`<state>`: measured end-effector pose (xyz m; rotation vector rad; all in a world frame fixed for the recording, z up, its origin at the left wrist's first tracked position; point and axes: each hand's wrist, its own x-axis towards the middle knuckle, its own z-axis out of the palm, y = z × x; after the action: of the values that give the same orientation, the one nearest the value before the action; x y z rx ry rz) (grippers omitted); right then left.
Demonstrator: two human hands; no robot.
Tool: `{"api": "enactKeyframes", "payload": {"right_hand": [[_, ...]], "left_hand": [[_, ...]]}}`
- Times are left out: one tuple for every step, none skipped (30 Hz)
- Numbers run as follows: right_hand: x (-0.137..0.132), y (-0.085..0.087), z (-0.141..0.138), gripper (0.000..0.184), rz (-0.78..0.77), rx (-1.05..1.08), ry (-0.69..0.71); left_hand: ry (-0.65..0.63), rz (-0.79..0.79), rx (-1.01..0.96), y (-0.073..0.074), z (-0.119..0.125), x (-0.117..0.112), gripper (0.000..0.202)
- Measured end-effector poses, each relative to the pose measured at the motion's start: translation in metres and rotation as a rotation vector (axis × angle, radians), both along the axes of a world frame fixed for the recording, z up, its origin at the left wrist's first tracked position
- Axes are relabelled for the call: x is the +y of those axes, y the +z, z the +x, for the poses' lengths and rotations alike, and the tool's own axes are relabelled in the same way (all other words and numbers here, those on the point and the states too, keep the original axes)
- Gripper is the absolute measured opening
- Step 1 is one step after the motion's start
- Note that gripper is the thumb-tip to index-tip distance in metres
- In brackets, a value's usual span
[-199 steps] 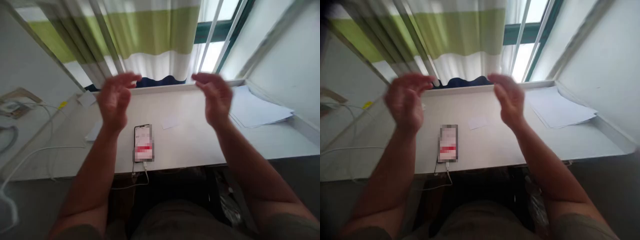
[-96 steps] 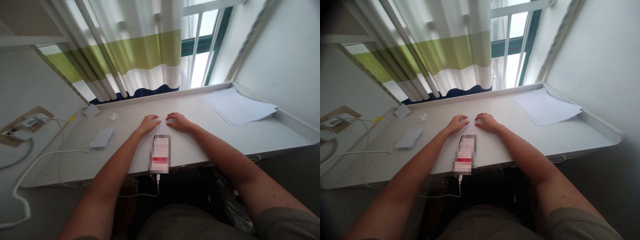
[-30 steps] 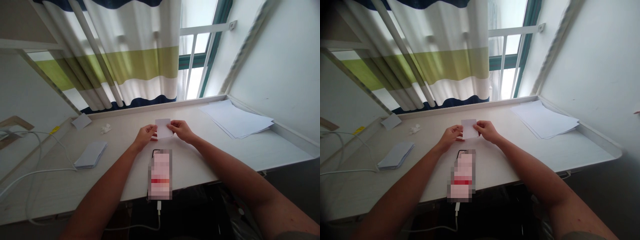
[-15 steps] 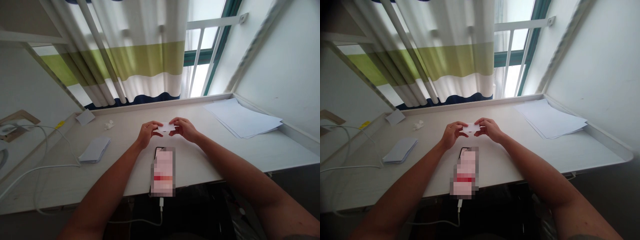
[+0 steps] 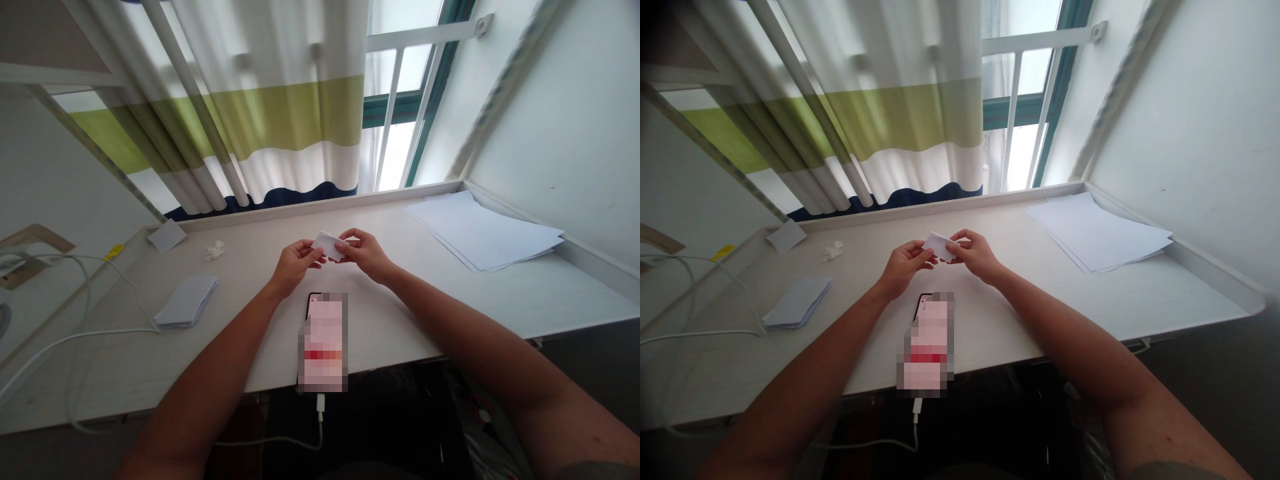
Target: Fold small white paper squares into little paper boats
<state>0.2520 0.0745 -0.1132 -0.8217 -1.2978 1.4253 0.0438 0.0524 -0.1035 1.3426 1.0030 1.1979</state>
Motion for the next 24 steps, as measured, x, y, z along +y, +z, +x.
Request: {"api": "enactKeyframes", "payload": {"right_hand": [[0.0,0.0,0.0,0.058,-0.005,-0.014,-0.004],[-0.001,0.001,0.0,0.055,-0.006,-0.034,-0.006],[-0.001,0.002,0.0,0.051,0.0,-0.057,-0.004],[-0.002,0.004,0.001,0.047,0.012,-0.081,0.001],[-0.002,0.005,0.002,0.044,0.026,-0.106,0.009],[-0.002,0.006,0.003,0.043,0.042,-0.131,0.018],[-0.002,0.007,0.004,0.043,0.056,-0.159,0.029],[-0.002,0.007,0.004,0.044,0.068,-0.185,0.04],[-0.001,0.007,0.005,0.045,0.077,-0.205,0.047],[-0.001,0.007,0.005,0.046,0.086,-0.215,0.048],[-0.001,0.006,0.004,0.046,0.095,-0.215,0.043],[-0.001,0.005,0.003,0.047,0.101,-0.206,0.034],[-0.001,0.004,0.002,0.048,0.101,-0.19,0.023],[-0.001,0.003,0.001,0.05,0.096,-0.169,0.007],[-0.001,0.001,-0.001,0.052,0.088,-0.147,-0.014],[-0.001,0.0,-0.002,0.054,0.078,-0.124,-0.034],[-0.001,-0.001,-0.004,0.056,0.068,-0.103,-0.052],[-0.001,-0.002,-0.005,0.057,0.061,-0.086,-0.067],[-0.002,-0.002,-0.005,0.057,0.059,-0.076,-0.076],[-0.002,-0.002,-0.006,0.057,0.06,-0.073,-0.077],[-0.002,-0.002,-0.006,0.056,0.064,-0.077,-0.065],[-0.003,-0.001,-0.005,0.056,0.071,-0.082,-0.045],[-0.004,0.0,-0.005,0.055,0.082,-0.088,-0.02],[-0.004,0.001,-0.004,0.055,0.095,-0.099,0.003]], "left_hand": [[-0.001,0.002,0.018,0.0,0.0,0.0,0.046],[0.0,0.014,0.041,0.0,-0.001,-0.001,0.043],[0.001,0.032,0.069,0.001,-0.001,-0.001,0.041],[-0.003,0.052,0.099,0.001,-0.002,-0.001,0.039],[-0.012,0.07,0.128,0.002,-0.003,-0.001,0.038],[-0.026,0.086,0.153,0.002,-0.004,-0.002,0.038],[-0.04,0.098,0.173,0.002,-0.004,-0.001,0.038],[-0.052,0.106,0.185,0.002,-0.004,-0.001,0.039],[-0.059,0.108,0.189,0.002,-0.004,-0.001,0.04],[-0.058,0.105,0.185,0.002,-0.004,-0.001,0.042],[-0.052,0.097,0.172,0.001,-0.004,0.0,0.045],[-0.043,0.084,0.15,0.001,-0.003,0.0,0.047],[-0.038,0.064,0.124,0.001,-0.003,0.0,0.049],[-0.037,0.043,0.097,0.0,-0.002,-0.001,0.05],[-0.04,0.022,0.076,0.0,-0.001,-0.001,0.051],[-0.048,0.007,0.063,-0.001,-0.001,-0.001,0.05],[-0.057,-0.002,0.058,-0.001,0.0,-0.001,0.049],[-0.061,-0.002,0.059,-0.002,0.0,-0.001,0.047],[-0.062,0.004,0.063,-0.002,0.0,-0.001,0.046],[-0.057,0.014,0.068,-0.002,0.0,-0.001,0.044],[-0.049,0.027,0.076,-0.002,0.0,0.0,0.044],[-0.041,0.041,0.088,-0.002,0.0,0.0,0.043],[-0.041,0.055,0.106,-0.001,-0.001,-0.001,0.043],[-0.048,0.066,0.13,0.0,-0.002,-0.001,0.043]]}}
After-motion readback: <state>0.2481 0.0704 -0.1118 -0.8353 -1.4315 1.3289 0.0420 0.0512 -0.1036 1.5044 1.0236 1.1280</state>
